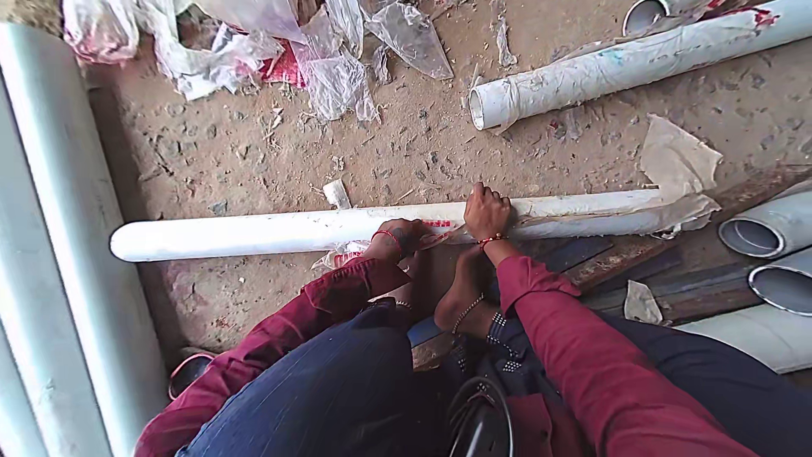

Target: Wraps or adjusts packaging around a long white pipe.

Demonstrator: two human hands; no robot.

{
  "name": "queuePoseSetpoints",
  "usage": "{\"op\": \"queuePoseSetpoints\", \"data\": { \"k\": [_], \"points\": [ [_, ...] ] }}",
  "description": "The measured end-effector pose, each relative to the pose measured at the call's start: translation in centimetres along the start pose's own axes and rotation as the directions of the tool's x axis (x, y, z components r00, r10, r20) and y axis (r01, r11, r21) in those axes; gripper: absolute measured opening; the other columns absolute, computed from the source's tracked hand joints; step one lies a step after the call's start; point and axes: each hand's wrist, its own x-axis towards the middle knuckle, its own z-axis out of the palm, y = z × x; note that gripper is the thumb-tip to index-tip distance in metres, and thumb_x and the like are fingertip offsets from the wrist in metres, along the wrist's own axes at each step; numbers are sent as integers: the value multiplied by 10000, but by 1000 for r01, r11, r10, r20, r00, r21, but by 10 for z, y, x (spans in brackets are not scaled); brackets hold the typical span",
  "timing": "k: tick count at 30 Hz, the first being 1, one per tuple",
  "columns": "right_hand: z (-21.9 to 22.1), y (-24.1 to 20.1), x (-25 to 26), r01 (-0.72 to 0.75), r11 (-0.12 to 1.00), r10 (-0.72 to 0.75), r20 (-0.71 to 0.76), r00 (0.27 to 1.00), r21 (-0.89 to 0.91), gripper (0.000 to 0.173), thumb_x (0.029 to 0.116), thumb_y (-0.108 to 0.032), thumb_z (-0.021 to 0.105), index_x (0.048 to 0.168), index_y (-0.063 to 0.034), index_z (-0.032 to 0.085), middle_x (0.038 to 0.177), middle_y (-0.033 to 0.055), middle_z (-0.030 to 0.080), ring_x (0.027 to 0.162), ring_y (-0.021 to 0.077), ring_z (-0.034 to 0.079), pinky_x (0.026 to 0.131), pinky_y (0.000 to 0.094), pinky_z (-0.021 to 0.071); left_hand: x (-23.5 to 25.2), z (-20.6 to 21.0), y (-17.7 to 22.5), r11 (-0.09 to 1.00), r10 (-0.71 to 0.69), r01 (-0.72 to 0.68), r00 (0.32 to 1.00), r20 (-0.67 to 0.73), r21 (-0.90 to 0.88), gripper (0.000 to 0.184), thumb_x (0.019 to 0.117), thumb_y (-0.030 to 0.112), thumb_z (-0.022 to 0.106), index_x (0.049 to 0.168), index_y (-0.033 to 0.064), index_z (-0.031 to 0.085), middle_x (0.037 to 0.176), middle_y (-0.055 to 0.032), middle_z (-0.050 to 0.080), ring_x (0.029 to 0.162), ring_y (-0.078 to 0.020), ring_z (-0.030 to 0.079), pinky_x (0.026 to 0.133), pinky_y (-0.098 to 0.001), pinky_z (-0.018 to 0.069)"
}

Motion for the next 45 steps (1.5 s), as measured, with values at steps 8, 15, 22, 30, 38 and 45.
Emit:
{"op": "queuePoseSetpoints", "data": {
  "k": [8, 15, 22, 30, 38, 45],
  "points": [
    [4, 1, 1, 28, 1000, -27, -91, 996, 9, 274, 1002, -114, 480, 1053, 72, 674, 917, 260, 716, 857, 426, 723, 719, 562, 513, -21, 1, 57, 976, 193, -184, 979, 70, -112, 447, 1140, 208, 336, 1286, -139, 578, 1239, -341, 644, 1219, -476, 616, 1068, -547, 442],
    [0, 3, 3, 22, 998, -20, -24, 1000, 55, 304, 1023, -136, 463, 1110, 75, 665, 966, 271, 714, 914, 441, 713, 764, 581, 505, -31, 20, -7, 815, 527, -544, 553, -645, 199, 239, 966, 113, 562, 901, -46, 728, 711, -172, 707, 630, -309, 727, 560, -443, 586],
    [5, 4, 3, 33, 999, -31, -68, 997, 38, 297, 1017, -142, 457, 1055, 62, 668, 929, 255, 713, 884, 428, 716, 739, 564, 504, -24, -10, -23, 999, -21, 7, 966, -257, -53, 488, 1052, 411, 584, 1053, -70, 665, 1013, -259, 680, 959, -435, 688, 838, -612, 542],
    [6, 1, 1, 34, 999, -33, -36, 999, 28, 310, 1019, -169, 472, 1105, 48, 676, 965, 237, 721, 902, 407, 719, 751, 557, 520, -15, 4, 2, 996, 64, -66, 998, 25, 54, 291, 1073, 90, 457, 1177, -107, 643, 1172, -294, 668, 1144, -462, 651, 959, -601, 503],
    [-30, -4, 6, -47, 998, 34, 211, 977, 53, 392, 1032, -159, 487, 1360, -3, 636, 1209, 212, 719, 1138, 364, 685, 972, 525, 505, -23, 10, 6, 949, 284, -285, 958, 29, 135, 288, 1064, 61, 499, 1236, -135, 621, 1204, -373, 644, 1140, -561, 632, 931, -666, 499],
    [-31, -10, 14, -80, 996, 71, 278, 958, 24, 403, 1053, -179, 462, 1399, -21, 596, 1235, 206, 706, 1164, 351, 674, 981, 518, 504, -29, 66, -29, 935, 207, -350, 672, -711, -58, 744, 949, 347, 685, 1424, -172, 442, 1405, -447, 485, 1275, -643, 504, 1051, -667, 436]
  ]
}}
